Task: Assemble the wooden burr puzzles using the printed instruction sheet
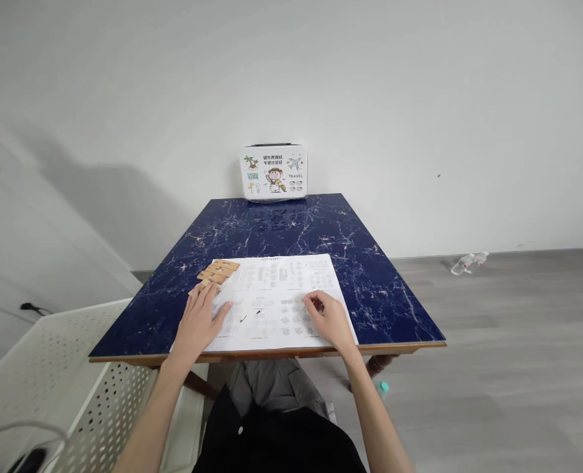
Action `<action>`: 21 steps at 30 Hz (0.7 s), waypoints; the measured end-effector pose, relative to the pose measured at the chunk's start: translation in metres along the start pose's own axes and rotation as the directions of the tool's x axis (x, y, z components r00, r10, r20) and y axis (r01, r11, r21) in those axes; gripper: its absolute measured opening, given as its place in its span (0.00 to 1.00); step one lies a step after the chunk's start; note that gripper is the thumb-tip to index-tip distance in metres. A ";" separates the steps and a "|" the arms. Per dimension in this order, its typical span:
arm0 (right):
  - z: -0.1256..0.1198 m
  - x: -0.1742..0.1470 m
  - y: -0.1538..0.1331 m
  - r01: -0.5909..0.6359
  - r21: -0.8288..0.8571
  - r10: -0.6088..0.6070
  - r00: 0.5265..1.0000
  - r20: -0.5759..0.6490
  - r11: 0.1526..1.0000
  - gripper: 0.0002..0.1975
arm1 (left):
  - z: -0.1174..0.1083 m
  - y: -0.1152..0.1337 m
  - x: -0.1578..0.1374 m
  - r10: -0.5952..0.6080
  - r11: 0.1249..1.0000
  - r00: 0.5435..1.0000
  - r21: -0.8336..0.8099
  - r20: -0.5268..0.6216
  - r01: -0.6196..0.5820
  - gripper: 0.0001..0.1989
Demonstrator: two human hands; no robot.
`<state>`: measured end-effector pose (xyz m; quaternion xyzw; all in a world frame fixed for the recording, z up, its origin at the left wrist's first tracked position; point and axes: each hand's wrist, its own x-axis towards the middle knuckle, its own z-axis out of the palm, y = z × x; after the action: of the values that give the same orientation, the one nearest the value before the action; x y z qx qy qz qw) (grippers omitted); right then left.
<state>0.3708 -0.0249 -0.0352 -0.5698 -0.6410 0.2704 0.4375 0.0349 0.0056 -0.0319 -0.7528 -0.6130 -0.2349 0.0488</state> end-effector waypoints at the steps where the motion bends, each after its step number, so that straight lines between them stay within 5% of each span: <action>1: 0.000 0.000 0.000 -0.001 0.002 0.001 1.000 0.001 1.000 0.17 | 0.000 0.003 -0.001 0.005 1.000 1.000 -0.004 0.006 -0.005 0.31; 21: 0.001 0.000 0.002 0.034 0.022 -0.033 0.999 -0.023 0.999 0.16 | 0.003 0.092 -0.007 0.294 0.904 0.942 -0.368 0.164 -0.219 0.29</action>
<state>0.3704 -0.0241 -0.0371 -0.5571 -0.6424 0.2637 0.4554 0.1215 -0.0219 -0.0178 -0.8450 -0.4590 -0.2470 -0.1197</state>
